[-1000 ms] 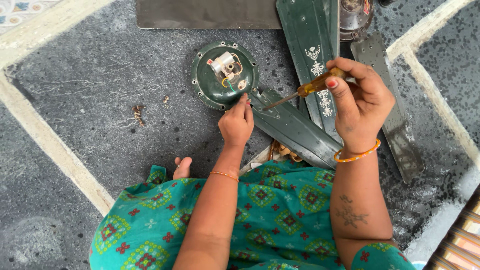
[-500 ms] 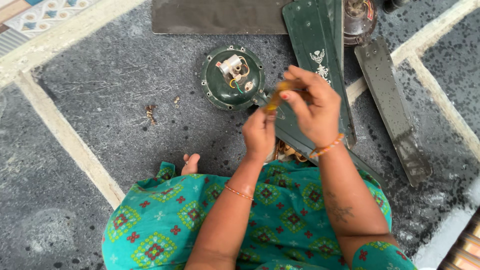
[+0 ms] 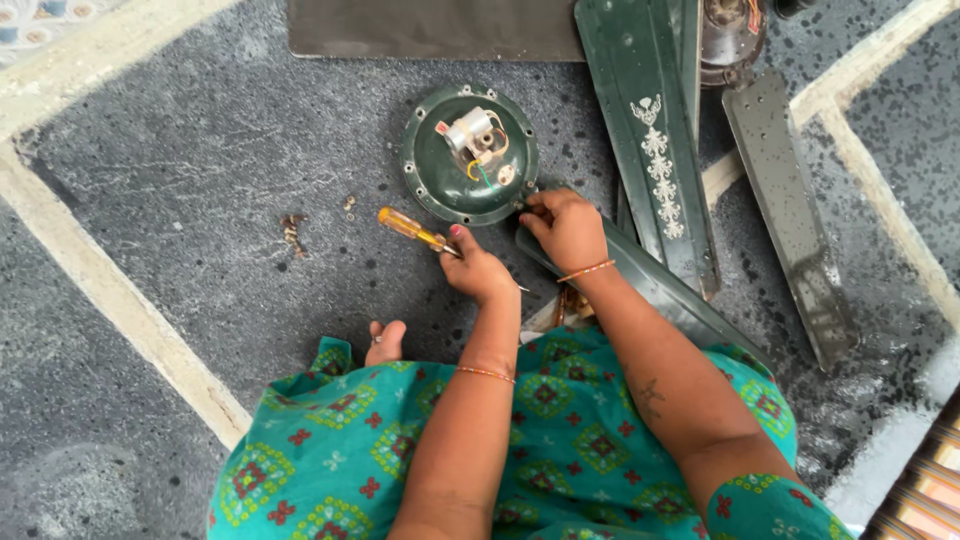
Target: The person wipes a ceiling fan blade with a cloth, then attaches it to the fan motor housing using a screwdriver and screws. The person repeats the process for a second blade, securing it to the housing.
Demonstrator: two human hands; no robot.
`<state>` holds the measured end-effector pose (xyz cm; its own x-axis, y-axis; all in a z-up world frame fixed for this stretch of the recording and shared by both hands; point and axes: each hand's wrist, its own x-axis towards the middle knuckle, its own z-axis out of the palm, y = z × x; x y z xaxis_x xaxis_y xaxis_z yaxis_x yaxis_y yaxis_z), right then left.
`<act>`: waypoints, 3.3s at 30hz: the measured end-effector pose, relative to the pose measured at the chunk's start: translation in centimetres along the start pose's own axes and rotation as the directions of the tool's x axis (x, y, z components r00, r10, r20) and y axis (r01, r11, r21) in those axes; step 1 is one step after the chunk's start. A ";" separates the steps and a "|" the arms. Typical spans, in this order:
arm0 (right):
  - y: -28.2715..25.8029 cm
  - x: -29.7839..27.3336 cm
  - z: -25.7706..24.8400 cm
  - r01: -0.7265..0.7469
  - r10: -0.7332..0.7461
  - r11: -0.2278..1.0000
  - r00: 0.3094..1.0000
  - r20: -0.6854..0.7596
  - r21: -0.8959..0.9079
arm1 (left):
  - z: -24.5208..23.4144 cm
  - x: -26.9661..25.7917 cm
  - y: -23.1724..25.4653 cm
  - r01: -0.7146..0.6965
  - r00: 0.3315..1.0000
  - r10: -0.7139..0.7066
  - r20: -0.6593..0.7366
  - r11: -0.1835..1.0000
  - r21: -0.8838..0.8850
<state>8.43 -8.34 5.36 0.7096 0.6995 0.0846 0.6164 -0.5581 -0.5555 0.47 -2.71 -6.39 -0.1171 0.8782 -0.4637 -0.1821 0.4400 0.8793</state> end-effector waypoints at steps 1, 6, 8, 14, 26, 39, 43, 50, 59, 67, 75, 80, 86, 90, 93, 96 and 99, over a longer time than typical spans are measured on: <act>0.0 0.4 0.2 0.044 -0.045 0.999 0.999 -0.025 -0.032 | 0.5 0.2 0.1 -0.013 1.000 0.013 0.011 0.999 -0.041; -0.6 0.1 0.5 0.157 -0.167 0.981 0.982 -0.084 -0.110 | 1.0 0.1 0.1 0.061 0.997 -0.050 0.063 0.982 -0.177; -1.1 0.0 0.6 0.141 -0.153 0.983 0.983 -0.098 -0.116 | 0.9 -0.1 0.2 0.132 0.987 -0.114 0.115 0.977 -0.166; -1.8 0.4 0.3 0.175 -0.186 0.978 0.978 -0.090 -0.116 | 0.9 -0.4 0.9 0.172 0.977 -0.155 0.148 0.978 -0.115; -1.0 0.7 0.9 0.223 -0.228 0.973 0.969 -0.093 -0.063 | 1.0 -0.5 1.1 0.222 0.969 -0.201 0.147 0.964 -0.149; -0.9 1.1 1.4 0.153 -0.162 0.984 0.983 -0.091 -0.094 | 1.1 -0.6 1.2 0.215 0.971 -0.192 0.142 0.962 -0.170; -1.5 1.2 1.0 0.208 -0.224 0.968 0.969 -0.106 -0.140 | 1.2 -0.5 1.3 0.207 0.973 -0.187 0.137 0.966 -0.152; -1.7 1.2 0.0 0.180 -0.184 0.978 0.982 -0.031 -0.106 | 1.1 -0.4 1.0 0.220 0.970 -0.196 0.143 0.959 -0.181; -0.8 1.2 1.1 0.205 -0.221 0.959 0.973 -0.065 -0.195 | 1.2 -0.4 0.4 0.224 0.970 -0.200 0.139 0.957 -0.184; -2.0 1.0 0.2 0.163 -0.166 0.980 0.986 -0.023 -0.111 | 1.2 -0.4 0.5 0.212 0.972 -0.189 0.137 0.960 -0.182; -2.0 1.0 0.8 0.199 -0.220 0.953 0.973 -0.070 -0.229 | 1.3 -0.4 1.1 0.249 0.964 -0.229 0.132 0.956 -0.157; -2.4 0.7 0.8 0.234 -0.268 0.929 0.959 -0.086 -0.286 | 1.3 -0.4 1.1 0.216 0.971 -0.194 0.139 0.961 -0.171; -2.0 0.9 0.5 0.301 -0.326 0.920 0.943 -0.063 -0.252 | 1.3 -0.2 0.3 0.220 0.970 -0.198 0.138 0.960 -0.173; -2.1 0.8 0.7 0.265 -0.297 0.926 0.951 -0.085 -0.268 | 1.1 0.0 -0.2 0.118 0.986 -0.109 0.124 0.991 -0.070; -2.2 0.9 0.5 0.237 -0.263 0.938 0.962 -0.073 -0.254 | 1.2 0.0 0.1 0.131 0.985 -0.119 0.121 0.986 -0.100; -2.0 0.9 0.7 0.256 -0.285 0.938 0.953 -0.101 -0.234 | 1.0 -0.1 0.2 0.168 0.978 -0.147 0.145 0.975 -0.143; -1.6 0.8 1.0 0.229 -0.263 0.943 0.958 -0.117 -0.242 | 0.9 -0.2 0.2 0.206 0.973 -0.189 0.136 0.971 -0.125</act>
<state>7.63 -6.46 5.47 0.5575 0.7642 0.3242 0.8264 -0.4740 -0.3040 1.33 -2.67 -6.03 0.0530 0.7963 -0.6026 -0.3226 0.5847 0.7443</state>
